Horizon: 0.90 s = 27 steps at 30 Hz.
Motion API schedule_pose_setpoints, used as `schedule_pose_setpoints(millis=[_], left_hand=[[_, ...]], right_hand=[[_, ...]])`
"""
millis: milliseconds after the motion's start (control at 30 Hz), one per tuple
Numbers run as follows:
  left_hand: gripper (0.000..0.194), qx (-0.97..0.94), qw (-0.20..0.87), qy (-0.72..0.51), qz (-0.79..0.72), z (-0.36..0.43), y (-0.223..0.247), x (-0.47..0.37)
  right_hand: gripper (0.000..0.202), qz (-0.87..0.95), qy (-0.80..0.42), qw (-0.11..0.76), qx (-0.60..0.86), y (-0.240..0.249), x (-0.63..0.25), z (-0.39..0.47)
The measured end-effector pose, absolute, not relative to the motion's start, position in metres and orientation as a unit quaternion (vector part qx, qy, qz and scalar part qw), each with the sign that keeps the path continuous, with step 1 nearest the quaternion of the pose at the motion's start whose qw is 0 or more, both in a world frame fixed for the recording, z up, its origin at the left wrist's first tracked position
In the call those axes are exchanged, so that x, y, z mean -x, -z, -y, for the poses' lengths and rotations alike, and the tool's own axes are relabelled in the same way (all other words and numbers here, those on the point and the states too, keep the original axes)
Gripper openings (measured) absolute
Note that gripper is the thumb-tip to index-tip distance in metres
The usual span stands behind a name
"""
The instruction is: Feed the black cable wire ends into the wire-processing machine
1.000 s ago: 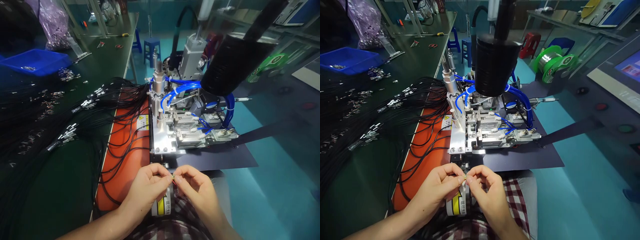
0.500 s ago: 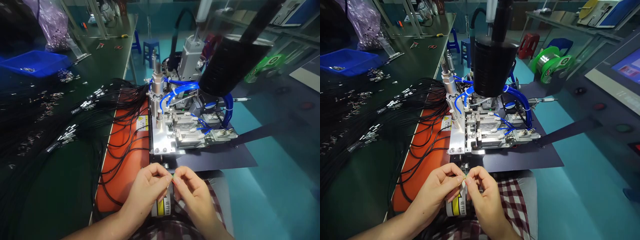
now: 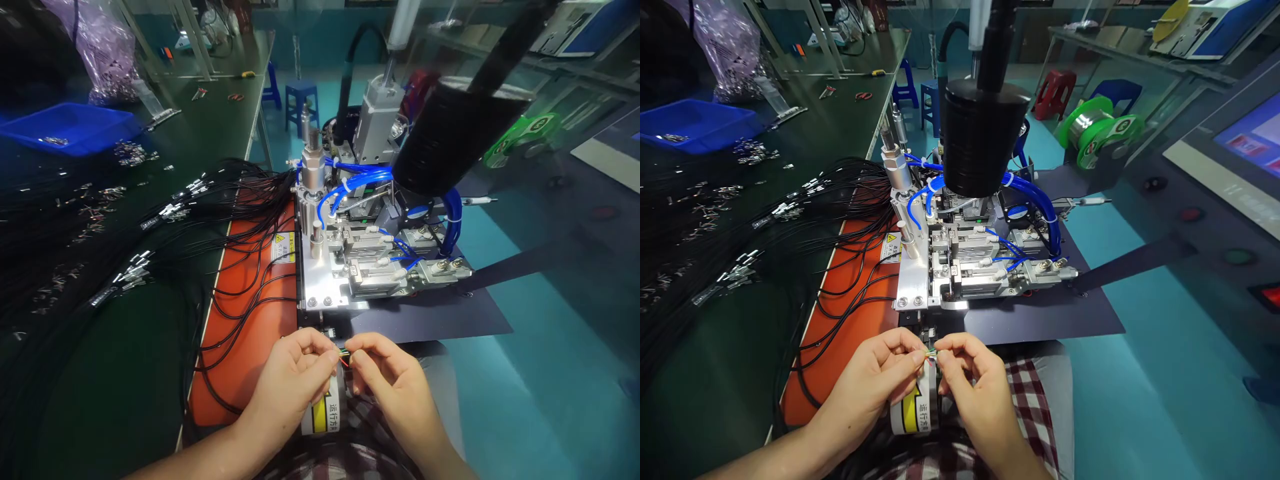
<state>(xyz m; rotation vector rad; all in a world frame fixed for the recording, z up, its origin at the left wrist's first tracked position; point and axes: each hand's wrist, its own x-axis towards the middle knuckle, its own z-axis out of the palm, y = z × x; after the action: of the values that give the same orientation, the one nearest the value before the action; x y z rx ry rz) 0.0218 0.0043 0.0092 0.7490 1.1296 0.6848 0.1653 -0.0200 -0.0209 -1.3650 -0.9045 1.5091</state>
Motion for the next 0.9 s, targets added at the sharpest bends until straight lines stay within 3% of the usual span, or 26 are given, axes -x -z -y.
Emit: schedule_pose_setpoints(millis=[367,500,600,667,900], left_hand=[[0.02,-0.395,0.708,-0.287,-0.51,0.001,-0.006,-0.022],[0.009,-0.55,0.573,-0.366,-0.485,0.007,0.001,-0.018],[0.021,-0.72,0.463,-0.356,-0.375,0.009,0.005,-0.012],[0.025,-0.758,0.452,-0.313,-0.351,0.007,0.004,-0.009],[0.014,-0.719,0.41,-0.243,-0.505,-0.007,-0.008,-0.001]], right_hand=[[0.018,0.472,-0.54,0.419,0.556,0.012,-0.164,0.021],[0.024,0.35,-0.679,0.406,0.502,0.019,-0.163,0.026],[0.027,0.313,-0.719,0.399,0.475,0.024,-0.165,0.028],[0.028,0.328,-0.716,0.391,0.476,0.024,-0.168,0.026],[0.029,0.383,-0.656,0.394,0.517,0.019,-0.171,0.0]])
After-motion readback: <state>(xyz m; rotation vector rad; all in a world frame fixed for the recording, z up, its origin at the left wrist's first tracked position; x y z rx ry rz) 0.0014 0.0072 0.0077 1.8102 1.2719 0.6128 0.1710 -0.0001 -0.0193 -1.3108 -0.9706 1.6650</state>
